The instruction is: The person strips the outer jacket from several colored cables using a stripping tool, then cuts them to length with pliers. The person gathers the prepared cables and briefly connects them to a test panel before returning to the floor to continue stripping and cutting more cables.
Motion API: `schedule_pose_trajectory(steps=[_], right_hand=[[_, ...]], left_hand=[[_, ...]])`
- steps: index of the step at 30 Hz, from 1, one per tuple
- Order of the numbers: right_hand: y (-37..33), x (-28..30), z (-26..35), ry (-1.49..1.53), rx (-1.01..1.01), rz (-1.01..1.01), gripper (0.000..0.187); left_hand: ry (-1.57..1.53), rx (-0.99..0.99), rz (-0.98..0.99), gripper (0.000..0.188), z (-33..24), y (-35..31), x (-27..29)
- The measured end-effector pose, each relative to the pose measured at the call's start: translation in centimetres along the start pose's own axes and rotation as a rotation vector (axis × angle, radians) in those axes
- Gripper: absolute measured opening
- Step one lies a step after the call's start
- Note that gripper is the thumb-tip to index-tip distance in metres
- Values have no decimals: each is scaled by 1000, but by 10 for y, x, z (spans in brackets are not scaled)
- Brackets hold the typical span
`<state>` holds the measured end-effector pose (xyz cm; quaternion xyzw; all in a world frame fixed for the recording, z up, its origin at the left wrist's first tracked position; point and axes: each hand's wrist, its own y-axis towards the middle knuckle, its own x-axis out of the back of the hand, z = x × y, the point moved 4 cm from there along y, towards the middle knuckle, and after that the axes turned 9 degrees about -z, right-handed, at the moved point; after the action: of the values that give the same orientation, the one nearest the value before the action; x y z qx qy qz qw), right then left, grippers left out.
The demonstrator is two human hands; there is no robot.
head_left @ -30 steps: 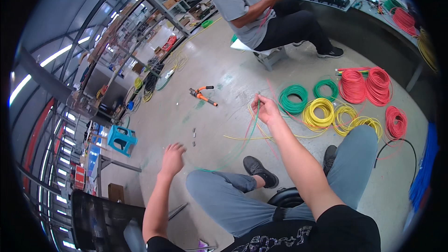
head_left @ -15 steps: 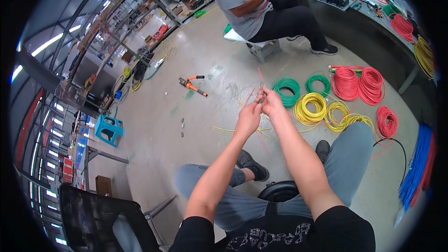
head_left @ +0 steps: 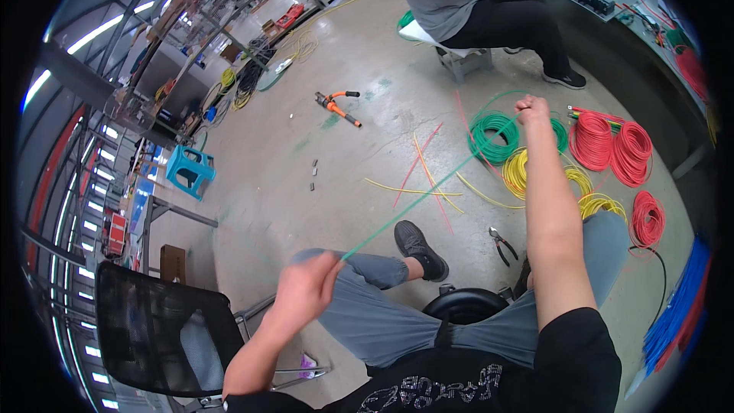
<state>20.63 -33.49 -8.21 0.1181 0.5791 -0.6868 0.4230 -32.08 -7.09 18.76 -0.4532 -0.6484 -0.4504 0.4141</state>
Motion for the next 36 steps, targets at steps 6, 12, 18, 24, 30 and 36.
schedule_pose_trajectory(steps=[6,12,18,24,30,36], right_hand=[[43,16,24,17,3,-55,17],[80,17,15,-100,5,-73,17],[113,15,99,-32,-54,323,10],[-56,11,-72,45,-160,805,65],[-273,80,-187,-489,-246,1144,40],[-303,82,-218,-722,-2,1032,16]], left_hand=[[22,227,7,9,22,-90,46],[79,301,-44,11,39,-134,47],[54,156,-145,7,84,-134,35],[-3,-22,-227,5,68,-57,27],[-184,31,-214,12,12,57,-46],[-598,243,1,20,-11,68,-103]])
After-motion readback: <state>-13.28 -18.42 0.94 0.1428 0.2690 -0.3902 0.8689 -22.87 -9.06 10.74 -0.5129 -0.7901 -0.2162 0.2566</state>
